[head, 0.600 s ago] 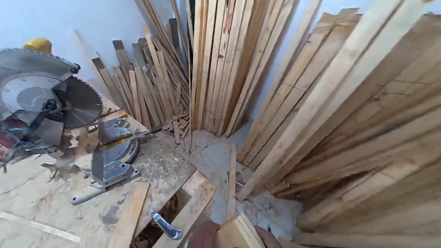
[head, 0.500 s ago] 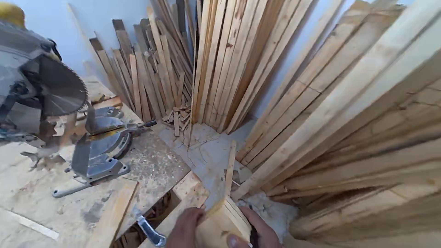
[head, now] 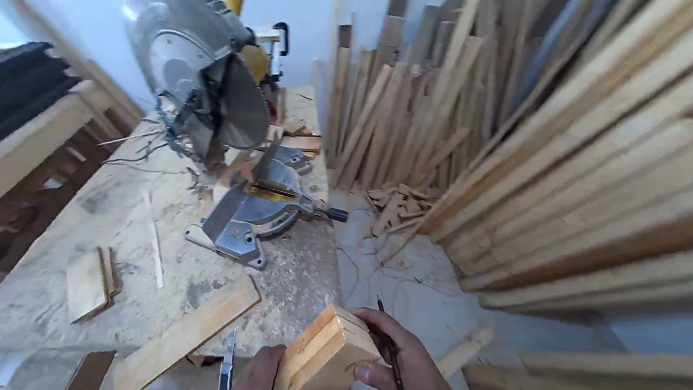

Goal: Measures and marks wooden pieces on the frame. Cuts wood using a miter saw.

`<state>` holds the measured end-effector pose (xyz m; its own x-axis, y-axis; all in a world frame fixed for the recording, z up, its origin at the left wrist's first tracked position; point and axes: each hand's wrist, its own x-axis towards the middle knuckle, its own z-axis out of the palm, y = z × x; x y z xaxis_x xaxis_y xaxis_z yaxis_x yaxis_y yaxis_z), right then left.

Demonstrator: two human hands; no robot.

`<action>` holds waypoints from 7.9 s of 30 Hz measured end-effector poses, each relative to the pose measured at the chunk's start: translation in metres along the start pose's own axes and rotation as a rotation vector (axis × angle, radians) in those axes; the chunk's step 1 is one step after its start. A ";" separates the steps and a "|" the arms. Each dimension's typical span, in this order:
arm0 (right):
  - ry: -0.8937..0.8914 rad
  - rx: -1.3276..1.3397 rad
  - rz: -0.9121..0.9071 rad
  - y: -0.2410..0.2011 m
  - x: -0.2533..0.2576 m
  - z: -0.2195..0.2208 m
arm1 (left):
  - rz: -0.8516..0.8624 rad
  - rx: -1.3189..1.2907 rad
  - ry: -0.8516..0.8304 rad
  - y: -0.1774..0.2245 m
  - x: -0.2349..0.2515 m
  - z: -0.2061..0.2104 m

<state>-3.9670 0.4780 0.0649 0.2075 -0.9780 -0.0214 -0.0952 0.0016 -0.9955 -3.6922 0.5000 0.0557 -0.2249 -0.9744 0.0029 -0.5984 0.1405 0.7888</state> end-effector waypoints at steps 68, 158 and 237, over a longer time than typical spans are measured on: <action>-0.535 -0.699 -0.432 0.070 0.512 0.021 | -0.606 -0.156 1.501 -0.081 0.335 0.035; -0.682 -0.855 -0.471 0.057 0.510 0.022 | -0.704 0.776 0.210 -0.054 0.373 -0.053; -0.703 -1.089 -1.043 -0.222 0.548 -0.118 | -0.493 0.777 0.396 -0.086 0.365 -0.048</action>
<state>-3.9471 -0.0824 0.2854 0.9546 -0.1864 0.2324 -0.1702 -0.9815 -0.0881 -3.6861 0.1241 0.0182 0.3716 -0.9230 0.0994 -0.9239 -0.3572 0.1373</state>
